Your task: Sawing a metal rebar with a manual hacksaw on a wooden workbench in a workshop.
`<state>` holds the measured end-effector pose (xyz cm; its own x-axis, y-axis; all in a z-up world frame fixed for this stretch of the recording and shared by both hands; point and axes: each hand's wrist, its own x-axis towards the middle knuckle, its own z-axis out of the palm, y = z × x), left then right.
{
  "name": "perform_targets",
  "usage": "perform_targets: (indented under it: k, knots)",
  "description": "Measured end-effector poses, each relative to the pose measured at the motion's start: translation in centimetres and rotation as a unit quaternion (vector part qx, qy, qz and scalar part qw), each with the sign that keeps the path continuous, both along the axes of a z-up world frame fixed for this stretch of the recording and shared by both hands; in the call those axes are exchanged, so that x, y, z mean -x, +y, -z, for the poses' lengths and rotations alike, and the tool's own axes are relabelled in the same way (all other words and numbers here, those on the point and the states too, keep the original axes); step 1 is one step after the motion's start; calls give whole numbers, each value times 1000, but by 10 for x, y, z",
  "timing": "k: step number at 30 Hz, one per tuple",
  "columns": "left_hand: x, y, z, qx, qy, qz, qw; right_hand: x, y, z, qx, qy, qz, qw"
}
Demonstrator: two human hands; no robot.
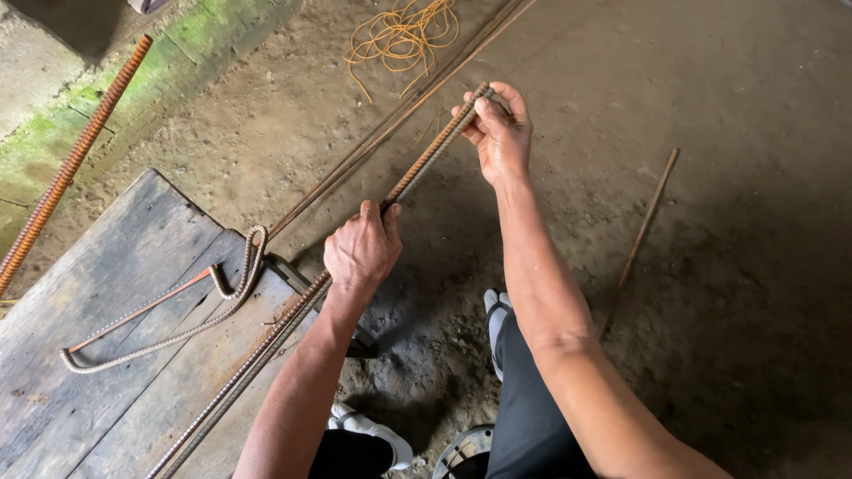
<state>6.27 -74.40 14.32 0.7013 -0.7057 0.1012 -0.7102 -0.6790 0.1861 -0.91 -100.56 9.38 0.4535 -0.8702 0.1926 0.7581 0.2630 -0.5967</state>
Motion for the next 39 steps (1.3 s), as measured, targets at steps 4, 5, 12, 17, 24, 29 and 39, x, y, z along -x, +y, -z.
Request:
perform_targets:
  k: [4,5,12,17,24,29,39]
  knots:
    - [3,1,-5,-17,10,-13,1000,-6,2,6,-34,-7,11,999]
    - [4,-2,-8,-20,12,-14,1000,-4,-2,6,-38,-10,11,999]
    - [8,0,-16,-38,11,-7,999,-16,-6,15,-72,7,47,996]
    - [7,3,-12,-59,13,-8,998,-17,5,14,-66,21,72,995]
    - [-3,-1,7,-32,-15,-13,999,-5,5,9,8,-35,-6,999]
    - [-5,-2,9,-34,-10,-12,999,-10,5,13,-8,-7,26,1000]
    - [6,-10,-21,-44,46,-23,998,-3,0,10,20,-26,1,999]
